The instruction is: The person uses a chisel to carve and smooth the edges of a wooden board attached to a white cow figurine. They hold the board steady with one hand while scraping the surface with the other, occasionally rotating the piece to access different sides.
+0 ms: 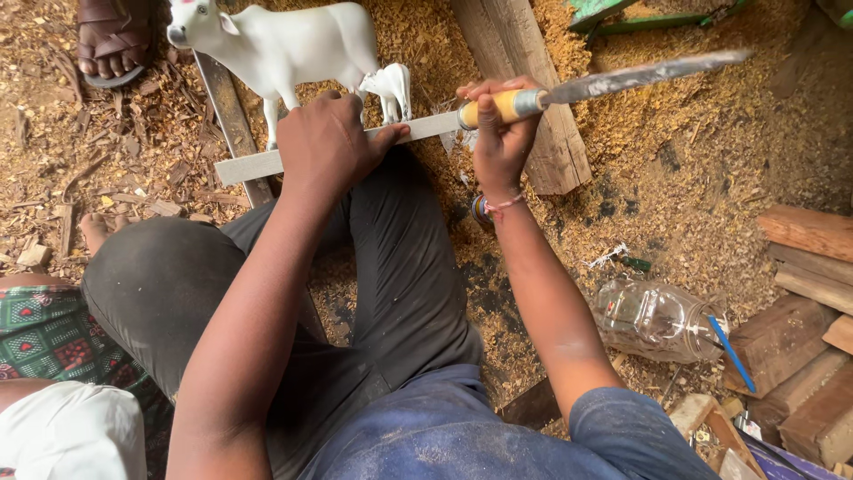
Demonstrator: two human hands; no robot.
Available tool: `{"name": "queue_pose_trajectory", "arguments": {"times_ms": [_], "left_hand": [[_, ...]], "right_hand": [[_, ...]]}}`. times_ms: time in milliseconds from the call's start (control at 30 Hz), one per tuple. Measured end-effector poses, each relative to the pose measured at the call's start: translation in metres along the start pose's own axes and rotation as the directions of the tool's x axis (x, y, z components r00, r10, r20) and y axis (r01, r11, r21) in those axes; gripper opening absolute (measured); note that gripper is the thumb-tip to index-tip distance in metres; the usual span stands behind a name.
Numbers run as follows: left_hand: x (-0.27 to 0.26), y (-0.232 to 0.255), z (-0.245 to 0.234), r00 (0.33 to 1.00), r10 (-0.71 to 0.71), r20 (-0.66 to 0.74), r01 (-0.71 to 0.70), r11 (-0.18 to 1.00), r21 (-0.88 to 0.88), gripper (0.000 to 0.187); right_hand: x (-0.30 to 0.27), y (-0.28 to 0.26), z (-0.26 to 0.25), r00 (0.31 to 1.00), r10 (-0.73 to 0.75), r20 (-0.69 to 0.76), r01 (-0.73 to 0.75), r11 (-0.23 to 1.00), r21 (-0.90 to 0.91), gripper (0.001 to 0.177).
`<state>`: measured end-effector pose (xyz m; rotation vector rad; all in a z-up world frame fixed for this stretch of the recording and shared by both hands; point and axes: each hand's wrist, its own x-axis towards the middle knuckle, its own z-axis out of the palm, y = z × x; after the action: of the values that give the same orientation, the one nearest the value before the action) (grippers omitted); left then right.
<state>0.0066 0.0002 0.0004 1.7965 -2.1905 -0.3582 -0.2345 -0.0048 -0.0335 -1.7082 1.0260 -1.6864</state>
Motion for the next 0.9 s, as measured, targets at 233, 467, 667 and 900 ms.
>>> {"name": "queue_pose_trajectory", "arguments": {"times_ms": [233, 467, 667, 900], "left_hand": [[0.003, 0.003, 0.001, 1.000, 0.007, -0.025, -0.007, 1.000, -0.019, 0.075], [0.003, 0.001, -0.004, 0.999, -0.032, 0.029, 0.034, 0.998, -0.051, 0.076], [0.001, 0.002, -0.003, 1.000, -0.012, -0.021, 0.011, 0.998, -0.070, 0.076], [-0.001, 0.004, -0.004, 1.000, -0.010, -0.012, 0.010, 0.999, -0.054, 0.077]], "right_hand": [[0.000, -0.018, -0.007, 0.999, -0.050, -0.014, 0.050, 0.998, 0.033, 0.028], [-0.007, -0.008, 0.016, 0.999, -0.010, 0.037, 0.010, 1.000, 0.004, 0.024], [0.000, -0.007, -0.003, 0.998, -0.069, 0.000, 0.069, 0.997, 0.023, 0.019], [-0.002, 0.001, 0.008, 1.000, 0.003, -0.012, -0.003, 0.999, -0.036, 0.023]]}}
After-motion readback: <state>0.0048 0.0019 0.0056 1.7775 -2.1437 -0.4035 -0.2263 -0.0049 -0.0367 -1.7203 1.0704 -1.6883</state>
